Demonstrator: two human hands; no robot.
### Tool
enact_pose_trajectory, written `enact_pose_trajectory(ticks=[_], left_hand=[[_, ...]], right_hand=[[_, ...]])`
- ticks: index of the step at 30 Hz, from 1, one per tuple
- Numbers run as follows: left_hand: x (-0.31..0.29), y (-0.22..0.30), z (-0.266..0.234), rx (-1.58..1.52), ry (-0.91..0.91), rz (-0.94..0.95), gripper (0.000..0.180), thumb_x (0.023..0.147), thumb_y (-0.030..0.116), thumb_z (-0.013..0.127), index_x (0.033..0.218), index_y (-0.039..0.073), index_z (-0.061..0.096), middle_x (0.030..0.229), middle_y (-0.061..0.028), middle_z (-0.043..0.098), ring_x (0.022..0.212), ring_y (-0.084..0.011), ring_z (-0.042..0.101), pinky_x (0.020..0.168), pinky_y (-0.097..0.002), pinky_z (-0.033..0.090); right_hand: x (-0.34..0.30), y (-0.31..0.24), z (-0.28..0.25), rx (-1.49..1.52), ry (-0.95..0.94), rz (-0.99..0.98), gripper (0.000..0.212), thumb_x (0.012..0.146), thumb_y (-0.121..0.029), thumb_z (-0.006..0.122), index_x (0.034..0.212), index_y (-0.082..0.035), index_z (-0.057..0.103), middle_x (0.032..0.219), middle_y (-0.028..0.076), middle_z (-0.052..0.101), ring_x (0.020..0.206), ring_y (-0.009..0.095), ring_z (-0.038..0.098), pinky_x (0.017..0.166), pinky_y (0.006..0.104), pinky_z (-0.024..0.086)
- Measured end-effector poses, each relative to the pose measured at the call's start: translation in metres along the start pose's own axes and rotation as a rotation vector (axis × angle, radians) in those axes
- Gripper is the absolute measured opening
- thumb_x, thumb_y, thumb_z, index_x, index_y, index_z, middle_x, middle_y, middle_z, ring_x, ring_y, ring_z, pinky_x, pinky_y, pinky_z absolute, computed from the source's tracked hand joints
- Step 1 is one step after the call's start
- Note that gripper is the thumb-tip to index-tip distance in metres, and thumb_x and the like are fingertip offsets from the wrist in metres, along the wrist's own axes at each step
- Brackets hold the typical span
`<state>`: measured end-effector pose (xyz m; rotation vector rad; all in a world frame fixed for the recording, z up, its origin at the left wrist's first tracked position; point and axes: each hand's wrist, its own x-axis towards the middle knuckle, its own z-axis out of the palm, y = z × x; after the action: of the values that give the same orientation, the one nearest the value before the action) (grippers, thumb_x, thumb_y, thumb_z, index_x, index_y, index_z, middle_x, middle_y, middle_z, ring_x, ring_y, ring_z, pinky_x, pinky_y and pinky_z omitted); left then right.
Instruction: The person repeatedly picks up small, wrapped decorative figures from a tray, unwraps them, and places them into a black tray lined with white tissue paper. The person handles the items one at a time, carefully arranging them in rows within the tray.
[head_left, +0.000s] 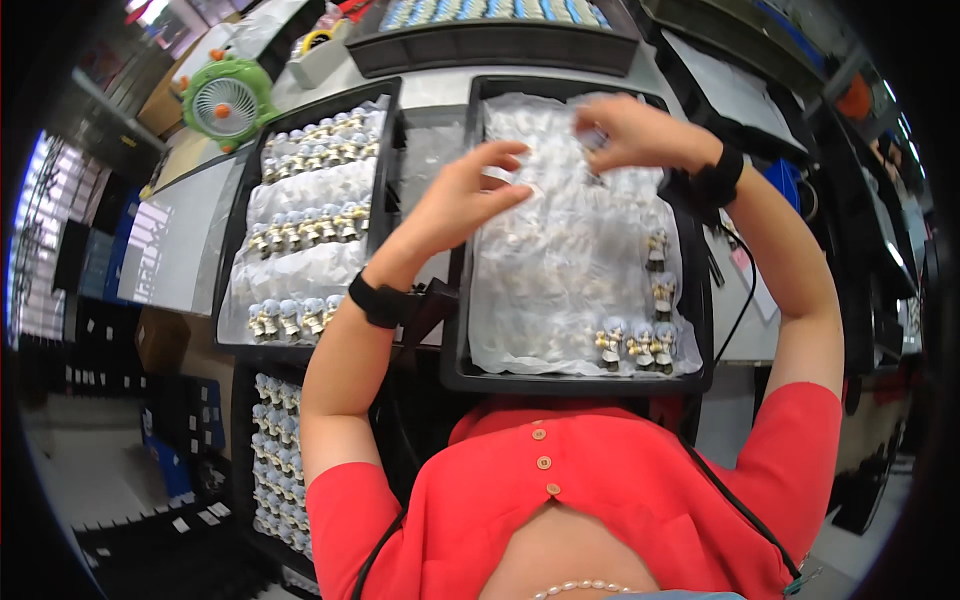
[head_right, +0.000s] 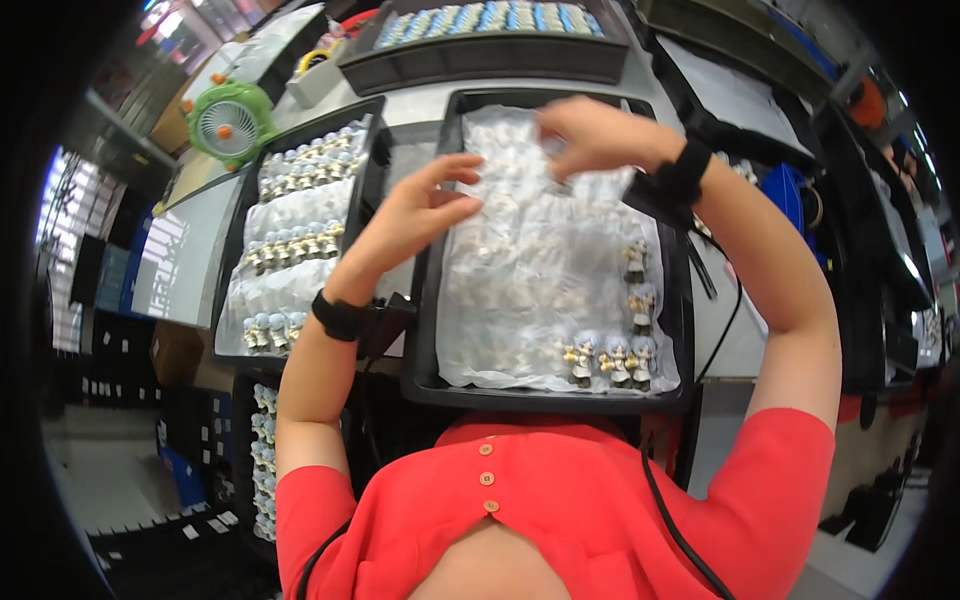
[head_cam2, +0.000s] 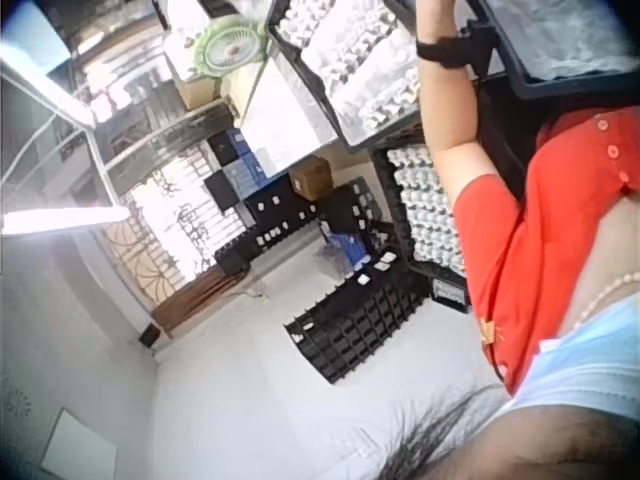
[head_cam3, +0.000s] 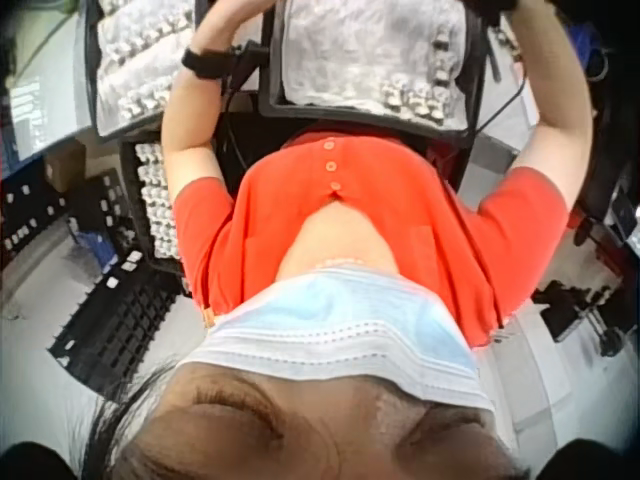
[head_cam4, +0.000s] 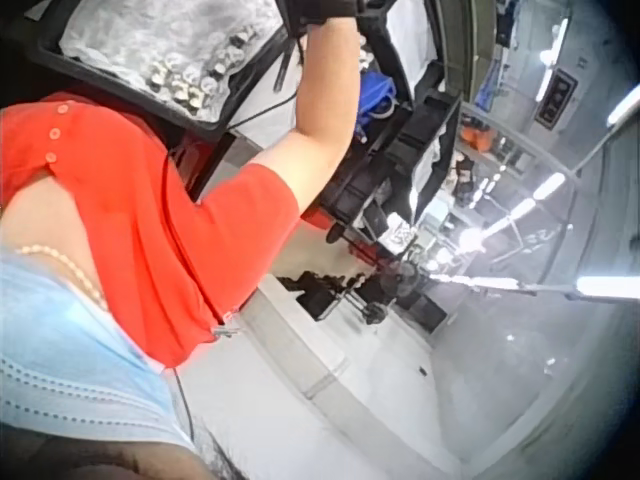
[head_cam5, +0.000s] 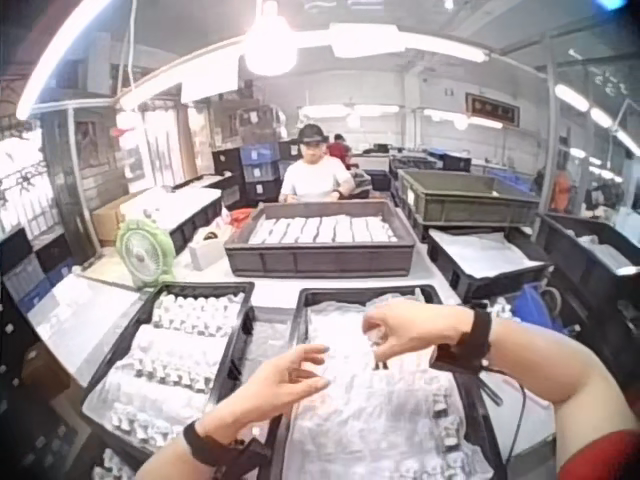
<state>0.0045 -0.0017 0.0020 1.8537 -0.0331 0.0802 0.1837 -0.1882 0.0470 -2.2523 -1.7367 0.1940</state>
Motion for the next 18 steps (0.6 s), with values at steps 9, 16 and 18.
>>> enact_pose_trajectory(ticks=[9, 16, 18], left_hand=[[0.005, -0.01, -0.002, -0.423, 0.097, 0.062, 0.058, 0.082, 0.003, 0.065, 0.132, 0.001, 0.034, 0.115, -0.0141, 0.054, 0.098, -0.0175, 0.06, 0.081, -0.0274, 0.051], [-0.002, -0.006, -0.004, -0.257, 0.14, -0.053, 0.063, 0.084, 0.008, 0.065, 0.136, 0.0, 0.03, 0.124, -0.0152, 0.047, 0.104, -0.0217, 0.059, 0.085, -0.0283, 0.049], [-0.001, -0.012, -0.003, -0.266, 0.18, -0.037, 0.063, 0.081, 0.013, 0.068, 0.133, 0.0, 0.035, 0.124, -0.0158, 0.05, 0.094, -0.0192, 0.063, 0.077, -0.0276, 0.051]], right_hand=[[0.026, -0.055, 0.04, 0.544, 0.464, -0.218, 0.05, 0.071, -0.005, 0.069, 0.117, -0.005, 0.051, 0.111, 0.009, 0.059, 0.099, 0.021, 0.06, 0.086, 0.0313, 0.048], [0.033, -0.042, 0.073, 0.823, 0.423, -0.146, 0.043, 0.076, -0.003, 0.066, 0.117, -0.006, 0.052, 0.111, 0.006, 0.059, 0.1, 0.017, 0.058, 0.089, 0.03, 0.048], [0.03, -0.045, 0.071, 0.792, 0.422, -0.127, 0.042, 0.075, -0.003, 0.065, 0.115, -0.006, 0.053, 0.109, 0.006, 0.059, 0.1, 0.016, 0.058, 0.089, 0.0296, 0.048]])
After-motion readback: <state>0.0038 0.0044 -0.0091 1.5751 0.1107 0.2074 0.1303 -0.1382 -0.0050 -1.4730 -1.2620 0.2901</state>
